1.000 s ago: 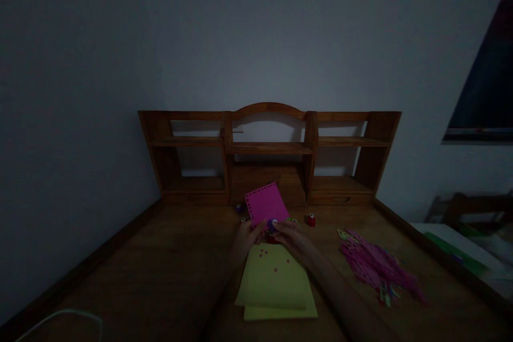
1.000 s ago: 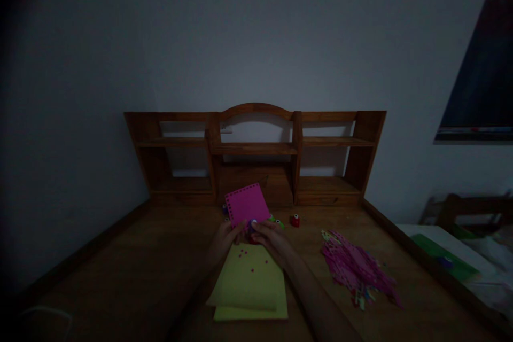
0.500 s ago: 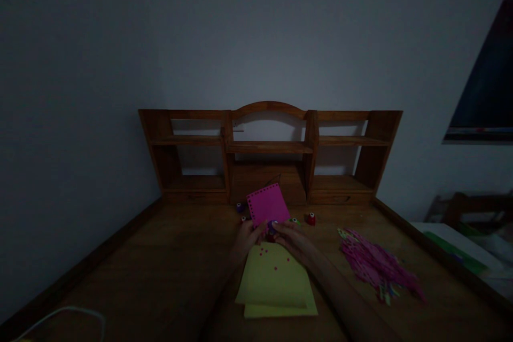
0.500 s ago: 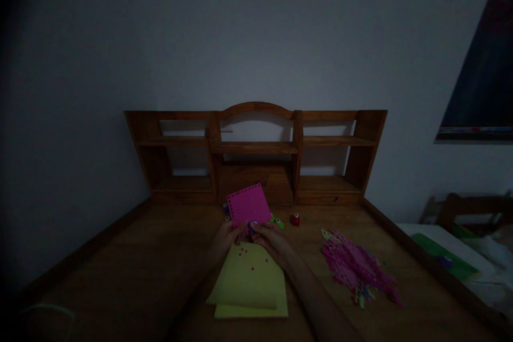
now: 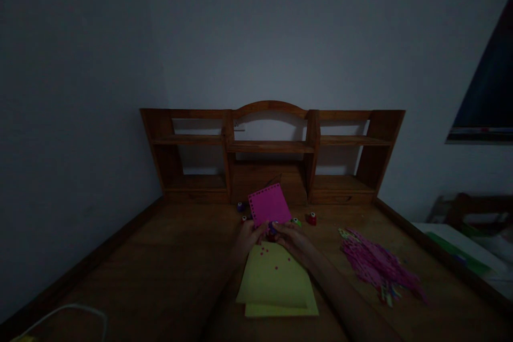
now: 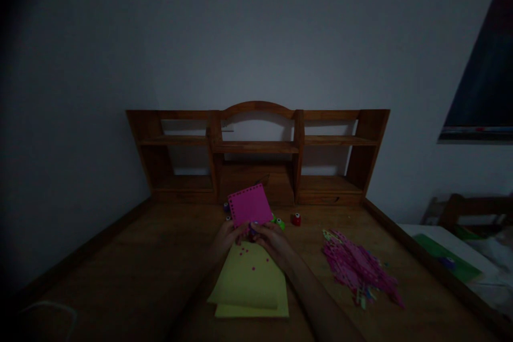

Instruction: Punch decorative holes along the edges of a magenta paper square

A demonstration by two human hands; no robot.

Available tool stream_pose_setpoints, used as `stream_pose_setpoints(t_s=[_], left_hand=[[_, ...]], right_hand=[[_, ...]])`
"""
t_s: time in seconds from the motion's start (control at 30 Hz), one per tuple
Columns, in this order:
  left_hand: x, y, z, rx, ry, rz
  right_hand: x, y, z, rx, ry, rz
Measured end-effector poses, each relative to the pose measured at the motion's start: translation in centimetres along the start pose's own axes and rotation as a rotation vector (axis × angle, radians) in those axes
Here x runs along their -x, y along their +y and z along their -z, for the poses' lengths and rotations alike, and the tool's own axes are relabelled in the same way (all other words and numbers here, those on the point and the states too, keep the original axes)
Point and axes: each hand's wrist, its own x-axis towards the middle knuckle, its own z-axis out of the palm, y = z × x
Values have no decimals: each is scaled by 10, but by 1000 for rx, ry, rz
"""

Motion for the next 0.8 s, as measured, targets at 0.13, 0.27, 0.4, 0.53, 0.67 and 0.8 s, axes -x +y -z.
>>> stream_pose_setpoints(t_s=[0.13,0.27,0.4,0.53,0.67,0.8], left_hand=[[-1,-4,0,7,-2,-7],[0,-3,1,16,-8,-7],[3,3,0,10,-53,-23],[5,8,-1,30,-82,16],[5,7,-1,46,-84,41],[5,6,-2,46,-83,31]], right_hand=[[1,-1,-2,-24,7,-15],[-1,0,0,-8,5,-25],[-1,0,1,-8,33,-33],[2,-4,-1,-4,60,-39],[1,-4,-4,25,42,3],[0,-4,-9,-26,9,59]])
